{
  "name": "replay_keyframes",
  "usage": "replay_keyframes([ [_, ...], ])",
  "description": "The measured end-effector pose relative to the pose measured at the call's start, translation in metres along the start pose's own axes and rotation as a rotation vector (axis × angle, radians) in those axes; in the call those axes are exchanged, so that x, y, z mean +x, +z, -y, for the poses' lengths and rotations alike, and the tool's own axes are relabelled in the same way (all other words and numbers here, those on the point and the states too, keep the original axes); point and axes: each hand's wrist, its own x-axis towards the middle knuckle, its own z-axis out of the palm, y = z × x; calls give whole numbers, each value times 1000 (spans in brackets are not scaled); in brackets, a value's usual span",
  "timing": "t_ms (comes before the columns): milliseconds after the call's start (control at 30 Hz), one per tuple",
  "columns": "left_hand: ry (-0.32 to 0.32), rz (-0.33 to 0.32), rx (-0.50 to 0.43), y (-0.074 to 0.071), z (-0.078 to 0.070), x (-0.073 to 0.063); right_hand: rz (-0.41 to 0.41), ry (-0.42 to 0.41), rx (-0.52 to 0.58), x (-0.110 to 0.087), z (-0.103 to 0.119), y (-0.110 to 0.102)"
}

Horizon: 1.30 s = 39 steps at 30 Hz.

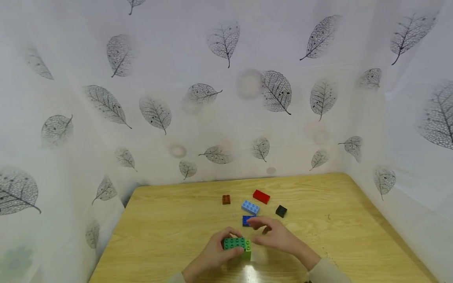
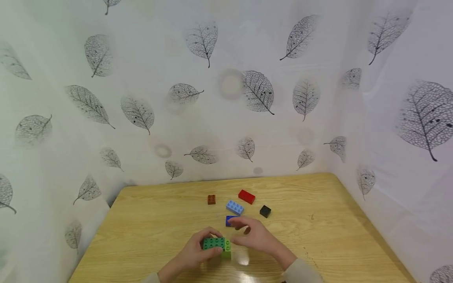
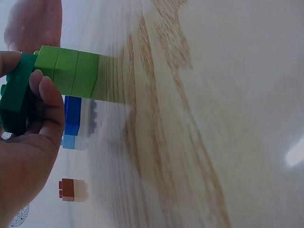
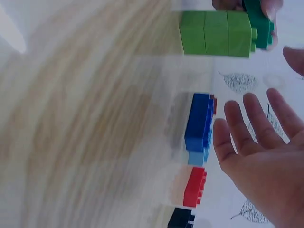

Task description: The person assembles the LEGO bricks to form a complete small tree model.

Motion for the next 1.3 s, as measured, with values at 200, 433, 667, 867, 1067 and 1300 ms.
replay_keyframes([
  [200,-24,0,25,0,0,1,-162,30,-105,7,-9,-14],
  [433,-62,10,38,-1,-2,2,-197,64,-165,17,-24,-17],
  [667,-59,14,29,-1,-5,2,-173,104,-191,26,-35,-13],
  [867,-36,21,23,-1,-5,2,-180,125,-221,29,-37,-8],
  [1067,-61,29,27,-2,-3,3,-175,115,-291,33,-38,-4],
  [1300,-71,38,24,-2,-3,5,-167,109,-344,36,-41,-3],
])
